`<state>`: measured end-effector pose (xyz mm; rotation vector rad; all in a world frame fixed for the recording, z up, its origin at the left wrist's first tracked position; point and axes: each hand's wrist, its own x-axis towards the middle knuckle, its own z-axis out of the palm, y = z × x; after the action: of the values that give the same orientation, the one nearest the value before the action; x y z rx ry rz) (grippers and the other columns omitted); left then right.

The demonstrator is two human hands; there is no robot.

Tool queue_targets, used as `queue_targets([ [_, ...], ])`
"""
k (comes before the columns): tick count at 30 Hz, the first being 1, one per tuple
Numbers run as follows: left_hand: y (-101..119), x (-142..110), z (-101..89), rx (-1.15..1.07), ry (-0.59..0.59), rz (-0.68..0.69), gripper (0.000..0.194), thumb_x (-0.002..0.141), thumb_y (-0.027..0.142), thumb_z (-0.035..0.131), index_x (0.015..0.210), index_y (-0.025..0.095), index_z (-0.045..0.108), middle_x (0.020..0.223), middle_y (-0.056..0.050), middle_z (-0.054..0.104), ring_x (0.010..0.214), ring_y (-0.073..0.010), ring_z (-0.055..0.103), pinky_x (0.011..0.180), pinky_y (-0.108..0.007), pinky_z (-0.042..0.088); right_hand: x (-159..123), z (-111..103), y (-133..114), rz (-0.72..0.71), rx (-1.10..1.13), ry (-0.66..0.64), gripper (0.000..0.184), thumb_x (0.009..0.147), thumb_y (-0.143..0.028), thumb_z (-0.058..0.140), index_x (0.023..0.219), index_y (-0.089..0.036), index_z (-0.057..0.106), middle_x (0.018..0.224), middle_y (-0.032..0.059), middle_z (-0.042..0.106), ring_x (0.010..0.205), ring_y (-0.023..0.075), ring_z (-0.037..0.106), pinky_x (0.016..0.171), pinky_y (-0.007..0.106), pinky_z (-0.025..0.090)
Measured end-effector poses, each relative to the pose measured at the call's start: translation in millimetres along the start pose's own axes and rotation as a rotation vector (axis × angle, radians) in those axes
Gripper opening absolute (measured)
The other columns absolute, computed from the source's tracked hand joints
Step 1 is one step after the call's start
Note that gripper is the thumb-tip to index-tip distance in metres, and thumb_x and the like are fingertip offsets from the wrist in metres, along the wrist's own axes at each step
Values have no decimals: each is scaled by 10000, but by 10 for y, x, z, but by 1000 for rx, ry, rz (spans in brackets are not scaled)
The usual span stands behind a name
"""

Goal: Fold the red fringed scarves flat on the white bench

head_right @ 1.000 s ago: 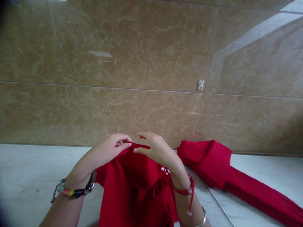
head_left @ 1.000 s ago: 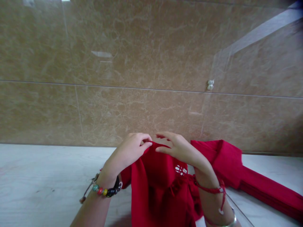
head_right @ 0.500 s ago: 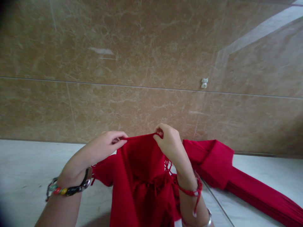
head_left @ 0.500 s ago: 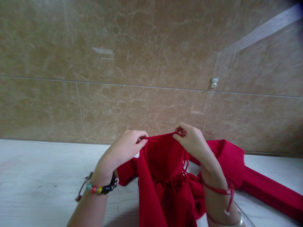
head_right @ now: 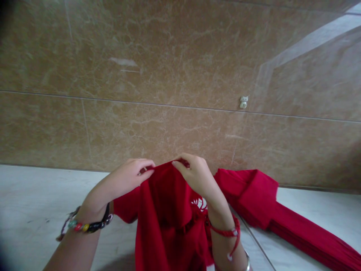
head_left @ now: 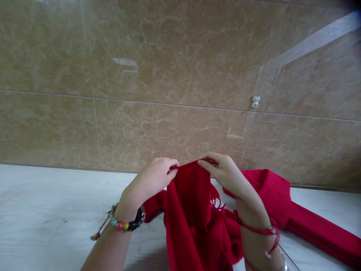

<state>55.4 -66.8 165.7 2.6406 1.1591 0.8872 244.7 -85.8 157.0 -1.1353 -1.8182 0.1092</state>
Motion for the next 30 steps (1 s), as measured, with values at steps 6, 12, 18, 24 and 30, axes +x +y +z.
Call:
queue_targets([
  [6, -125, -13, -87, -21, 101, -70, 247, 803, 196, 419, 850, 207, 661, 855, -25, 682, 750, -165, 600, 684, -247, 411, 68, -115, 280, 114, -146, 408, 216, 770, -316, 489, 676, -184, 632, 630, 42, 642, 599, 172, 580, 556, 266, 419],
  [12, -45, 5, -61, -147, -18, -21, 239, 816, 259, 418, 751, 186, 635, 731, -2, 658, 666, -139, 573, 614, -225, 395, -4, -102, 210, -65, -209, 25, 213, 716, -269, 583, 903, -189, 647, 896, 64, 662, 826, 190, 606, 753, 306, 460],
  [18, 59, -18, -25, -101, -26, -34, 256, 818, 303, 429, 770, 184, 651, 674, -3, 643, 598, -133, 549, 566, -226, 374, -26, 113, -36, -95, -118, -178, 203, 742, -201, 558, 919, -202, 659, 894, 36, 686, 828, 167, 617, 752, 270, 458],
  [24, -34, -27, -32, -44, -28, -64, 171, 756, 218, 484, 773, 186, 651, 699, -10, 659, 616, -136, 572, 573, -216, 390, -1, 47, -44, -35, -27, -20, 181, 779, -224, 479, 732, -178, 647, 697, 22, 670, 650, 152, 593, 615, 248, 434],
  [30, -168, -44, -131, -33, 125, -167, 225, 744, 170, 446, 853, 188, 643, 791, -15, 670, 682, -144, 587, 619, -229, 412, 26, -175, 213, 84, -94, 190, 192, 765, -278, 493, 728, -172, 649, 677, 40, 665, 639, 182, 604, 598, 274, 439],
])
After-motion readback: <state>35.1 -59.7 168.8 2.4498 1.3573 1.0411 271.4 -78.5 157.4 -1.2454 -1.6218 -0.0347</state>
